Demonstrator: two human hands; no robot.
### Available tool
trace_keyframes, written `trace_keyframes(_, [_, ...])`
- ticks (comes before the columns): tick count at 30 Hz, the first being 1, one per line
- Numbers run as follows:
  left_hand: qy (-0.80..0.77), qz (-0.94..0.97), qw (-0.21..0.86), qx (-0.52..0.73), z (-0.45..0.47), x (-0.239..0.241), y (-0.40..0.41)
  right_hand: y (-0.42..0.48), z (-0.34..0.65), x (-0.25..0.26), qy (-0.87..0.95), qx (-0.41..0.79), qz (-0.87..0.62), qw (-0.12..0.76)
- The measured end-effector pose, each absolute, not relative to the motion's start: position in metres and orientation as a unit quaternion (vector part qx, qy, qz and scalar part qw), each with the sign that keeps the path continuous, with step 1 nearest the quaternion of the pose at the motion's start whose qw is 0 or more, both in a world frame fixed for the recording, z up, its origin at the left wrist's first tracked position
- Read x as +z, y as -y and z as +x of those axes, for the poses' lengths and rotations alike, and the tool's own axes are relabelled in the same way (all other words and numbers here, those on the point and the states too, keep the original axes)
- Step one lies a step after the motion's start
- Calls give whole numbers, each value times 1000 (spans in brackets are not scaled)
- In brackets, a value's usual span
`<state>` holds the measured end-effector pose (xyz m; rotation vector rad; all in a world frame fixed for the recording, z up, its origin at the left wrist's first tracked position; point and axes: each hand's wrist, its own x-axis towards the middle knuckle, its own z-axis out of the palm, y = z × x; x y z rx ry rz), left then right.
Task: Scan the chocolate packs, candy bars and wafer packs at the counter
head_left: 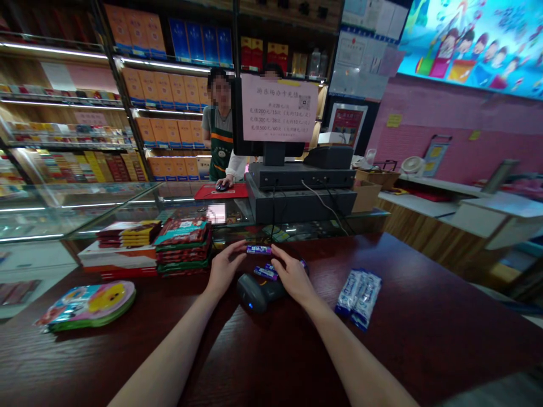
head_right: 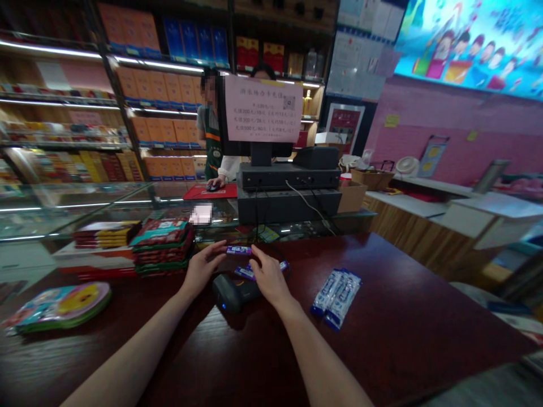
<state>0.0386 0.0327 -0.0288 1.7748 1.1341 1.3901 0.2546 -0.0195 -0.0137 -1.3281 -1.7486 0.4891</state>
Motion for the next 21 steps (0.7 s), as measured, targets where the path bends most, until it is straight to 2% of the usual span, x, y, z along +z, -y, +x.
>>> trace_keyframes(9, [-422,679,224,557,36,-6,-9,25,242,-16,670,231,-474,522])
trace_keyframes(21, [-385,724,90,565,4,-4,22,35,228,-17,719,202,-413,521])
